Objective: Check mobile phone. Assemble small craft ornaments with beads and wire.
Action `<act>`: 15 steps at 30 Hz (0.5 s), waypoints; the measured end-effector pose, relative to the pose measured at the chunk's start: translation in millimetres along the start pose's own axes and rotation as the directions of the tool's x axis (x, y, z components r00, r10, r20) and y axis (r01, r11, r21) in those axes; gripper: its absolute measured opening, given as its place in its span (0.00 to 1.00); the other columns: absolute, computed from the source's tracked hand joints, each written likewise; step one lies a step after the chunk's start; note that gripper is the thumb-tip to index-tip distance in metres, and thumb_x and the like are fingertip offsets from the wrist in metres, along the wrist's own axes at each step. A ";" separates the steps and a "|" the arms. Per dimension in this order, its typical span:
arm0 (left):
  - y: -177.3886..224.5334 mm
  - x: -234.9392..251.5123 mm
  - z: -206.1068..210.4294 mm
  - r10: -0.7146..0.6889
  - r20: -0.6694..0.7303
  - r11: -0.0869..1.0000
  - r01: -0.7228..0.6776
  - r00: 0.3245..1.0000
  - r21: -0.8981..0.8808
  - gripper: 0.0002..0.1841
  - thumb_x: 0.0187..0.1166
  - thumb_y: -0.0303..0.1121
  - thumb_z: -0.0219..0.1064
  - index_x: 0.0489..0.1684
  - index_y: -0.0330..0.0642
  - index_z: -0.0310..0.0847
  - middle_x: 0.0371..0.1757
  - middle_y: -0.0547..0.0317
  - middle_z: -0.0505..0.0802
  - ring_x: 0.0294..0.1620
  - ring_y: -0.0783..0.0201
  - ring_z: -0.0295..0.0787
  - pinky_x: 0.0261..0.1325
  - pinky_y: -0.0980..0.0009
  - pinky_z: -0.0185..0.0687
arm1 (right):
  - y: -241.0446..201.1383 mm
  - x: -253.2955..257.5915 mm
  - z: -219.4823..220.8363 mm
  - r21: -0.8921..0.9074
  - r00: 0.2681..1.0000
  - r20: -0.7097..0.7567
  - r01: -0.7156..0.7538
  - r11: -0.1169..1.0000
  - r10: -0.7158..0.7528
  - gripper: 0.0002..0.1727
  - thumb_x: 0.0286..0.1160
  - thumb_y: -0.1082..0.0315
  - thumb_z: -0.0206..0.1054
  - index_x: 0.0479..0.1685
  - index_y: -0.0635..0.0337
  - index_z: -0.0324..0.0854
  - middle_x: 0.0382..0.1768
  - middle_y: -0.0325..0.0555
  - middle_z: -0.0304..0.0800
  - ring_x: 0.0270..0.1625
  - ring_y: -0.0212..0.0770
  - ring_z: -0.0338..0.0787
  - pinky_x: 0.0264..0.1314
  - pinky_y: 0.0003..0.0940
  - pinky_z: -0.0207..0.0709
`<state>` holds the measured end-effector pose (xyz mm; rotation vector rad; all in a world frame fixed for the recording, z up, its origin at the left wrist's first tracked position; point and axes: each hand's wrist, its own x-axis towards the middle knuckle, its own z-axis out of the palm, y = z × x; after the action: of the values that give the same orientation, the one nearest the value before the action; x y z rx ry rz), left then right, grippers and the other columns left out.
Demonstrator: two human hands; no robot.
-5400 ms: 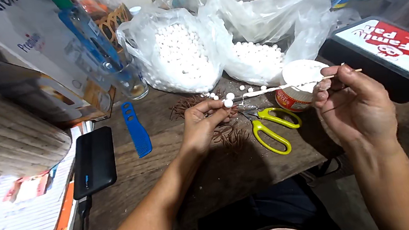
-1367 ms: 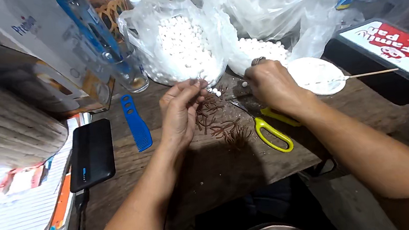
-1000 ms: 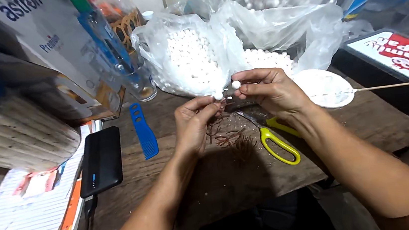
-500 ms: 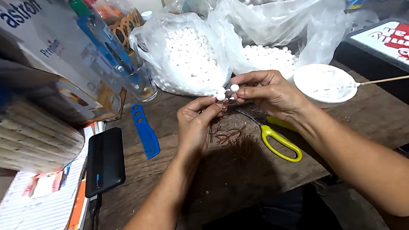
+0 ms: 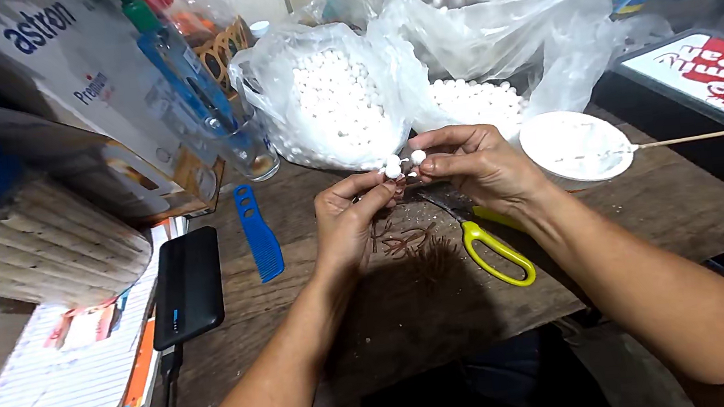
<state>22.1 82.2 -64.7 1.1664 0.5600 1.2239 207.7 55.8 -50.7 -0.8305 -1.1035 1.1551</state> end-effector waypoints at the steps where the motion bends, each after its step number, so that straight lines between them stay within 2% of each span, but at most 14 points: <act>1: 0.2 -0.1 0.0 0.000 0.001 1.000 0.000 1.000 0.002 0.15 0.73 0.12 0.62 0.32 0.40 0.93 0.33 0.60 0.95 0.33 0.71 0.91 0.43 0.75 0.90 | 0.4 0.2 0.0 -0.003 1.000 -0.003 0.005 1.000 -0.005 0.17 0.64 0.90 0.65 0.45 0.63 0.91 0.32 0.38 0.95 0.34 0.29 0.93 0.45 0.25 0.90; 6: -0.4 0.6 -0.9 0.003 0.003 1.000 -0.003 1.000 -0.005 0.15 0.74 0.12 0.61 0.32 0.39 0.93 0.33 0.60 0.95 0.33 0.71 0.91 0.43 0.75 0.90 | 2.1 1.3 -1.5 -0.023 0.999 0.014 0.043 0.999 -0.042 0.18 0.69 0.88 0.60 0.48 0.64 0.92 0.38 0.38 0.95 0.38 0.29 0.93 0.47 0.25 0.89; 11: -0.9 1.1 -1.1 0.003 -0.002 1.000 -0.003 1.000 0.001 0.15 0.74 0.12 0.62 0.31 0.40 0.93 0.33 0.61 0.95 0.32 0.71 0.90 0.43 0.76 0.89 | -0.2 0.0 -0.6 -0.082 0.999 0.002 0.039 0.996 -0.039 0.17 0.68 0.88 0.64 0.47 0.62 0.91 0.34 0.36 0.94 0.34 0.27 0.91 0.41 0.22 0.88; 15: -0.5 0.8 -1.2 -0.007 -0.008 1.000 0.007 1.000 -0.009 0.14 0.73 0.12 0.62 0.32 0.40 0.93 0.32 0.60 0.95 0.32 0.71 0.91 0.43 0.75 0.90 | -1.6 -1.3 1.4 -0.062 1.000 -0.010 0.018 0.998 -0.019 0.17 0.67 0.90 0.63 0.46 0.63 0.91 0.30 0.36 0.95 0.32 0.28 0.93 0.44 0.24 0.90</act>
<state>21.5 83.4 -65.5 1.1513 0.5633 1.2250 206.8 54.1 -49.2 -0.8711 -1.1411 1.1047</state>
